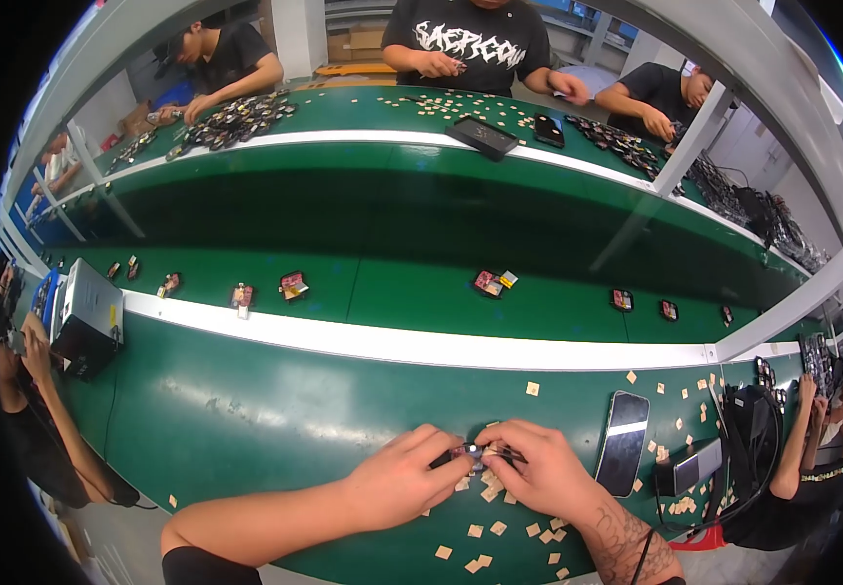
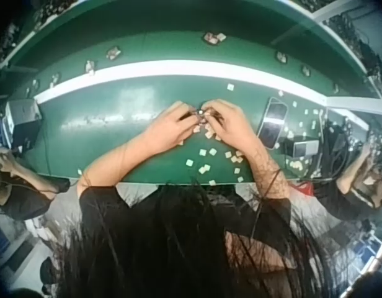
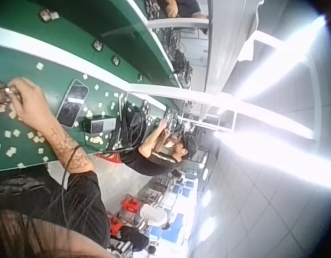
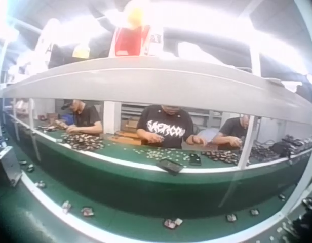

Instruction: Peeling small adhesive pads and applying them to electronic component modules on an assembly line.

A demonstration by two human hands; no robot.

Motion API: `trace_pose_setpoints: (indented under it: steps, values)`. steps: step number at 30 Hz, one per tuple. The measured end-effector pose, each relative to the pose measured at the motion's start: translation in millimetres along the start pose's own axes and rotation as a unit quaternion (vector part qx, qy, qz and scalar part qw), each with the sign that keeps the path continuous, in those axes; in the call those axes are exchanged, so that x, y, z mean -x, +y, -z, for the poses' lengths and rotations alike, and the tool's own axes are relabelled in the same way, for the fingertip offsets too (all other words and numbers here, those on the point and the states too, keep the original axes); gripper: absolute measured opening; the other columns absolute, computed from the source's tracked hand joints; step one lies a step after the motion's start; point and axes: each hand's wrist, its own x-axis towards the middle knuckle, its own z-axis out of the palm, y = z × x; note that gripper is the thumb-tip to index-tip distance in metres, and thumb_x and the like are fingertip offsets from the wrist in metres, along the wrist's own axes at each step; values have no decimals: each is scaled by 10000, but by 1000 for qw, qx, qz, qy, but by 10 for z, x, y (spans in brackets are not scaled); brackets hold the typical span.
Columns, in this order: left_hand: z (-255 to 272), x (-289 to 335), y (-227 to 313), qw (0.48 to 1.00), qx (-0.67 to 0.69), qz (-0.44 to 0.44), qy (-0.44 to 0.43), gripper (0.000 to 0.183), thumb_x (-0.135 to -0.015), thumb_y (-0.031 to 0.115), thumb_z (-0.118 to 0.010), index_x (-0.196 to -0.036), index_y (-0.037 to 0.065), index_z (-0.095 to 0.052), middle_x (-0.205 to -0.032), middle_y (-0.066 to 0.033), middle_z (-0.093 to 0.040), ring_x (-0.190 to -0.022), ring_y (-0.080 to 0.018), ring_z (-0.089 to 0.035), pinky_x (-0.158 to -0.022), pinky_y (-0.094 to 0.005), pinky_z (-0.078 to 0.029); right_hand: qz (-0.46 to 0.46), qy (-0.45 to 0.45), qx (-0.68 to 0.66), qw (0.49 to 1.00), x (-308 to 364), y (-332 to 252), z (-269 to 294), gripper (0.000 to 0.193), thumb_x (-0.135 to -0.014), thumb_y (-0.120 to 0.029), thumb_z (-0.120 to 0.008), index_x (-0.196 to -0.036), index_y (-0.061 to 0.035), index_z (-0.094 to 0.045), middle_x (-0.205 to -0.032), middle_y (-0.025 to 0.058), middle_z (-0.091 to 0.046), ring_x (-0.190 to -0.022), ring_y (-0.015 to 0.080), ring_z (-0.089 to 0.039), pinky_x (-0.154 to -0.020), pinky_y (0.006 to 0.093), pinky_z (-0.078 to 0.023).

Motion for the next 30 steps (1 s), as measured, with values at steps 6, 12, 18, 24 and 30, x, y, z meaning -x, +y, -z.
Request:
trace_pose_setpoints:
  steps: [6,12,18,24,30]
  values:
    - [50,30,-4,999,-32,-22,-26,389,-862,125,-812,-1239,67,-737,-1225,-120,-658,-1035,-284,-648,-906,-383,-587,-11,-100,-35,994,-22,54,232,216,-945,-38,-779,-1159,-46,-749,-928,82,-720,-771,191,-701,-665,298,-546]
    - [32,39,-20,997,-52,-47,-27,411,-872,143,-782,-1265,45,-710,-1166,-112,-647,-1047,-281,-635,-895,-389,-584,-6,-99,36,994,25,-12,128,218,-987,-105,-734,-1201,-69,-719,-1038,115,-737,-846,319,-747,-747,380,-616]
    - [49,23,-39,998,-52,-41,-22,398,-864,146,-810,-1240,44,-732,-1183,-123,-678,-1032,-286,-660,-906,-391,-594,42,-31,116,992,65,-88,-23,225,-949,-49,-756,-1173,-47,-742,-994,115,-732,-803,295,-741,-699,366,-606]
    - [60,14,-32,999,-20,-27,-8,360,-857,133,-817,-1196,43,-737,-1183,-126,-687,-1041,-298,-666,-907,-395,-594,37,-8,67,997,77,-45,-109,208,-953,-37,-762,-1160,-29,-753,-978,101,-729,-728,229,-714,-644,326,-582]
    - [57,13,-23,1000,22,-6,10,340,-847,109,-821,-1173,60,-739,-1182,-107,-696,-1024,-296,-678,-903,-392,-595,-6,21,13,1000,107,-61,-189,229,-935,-38,-792,-1161,-19,-760,-979,88,-739,-665,147,-632,-605,276,-525]
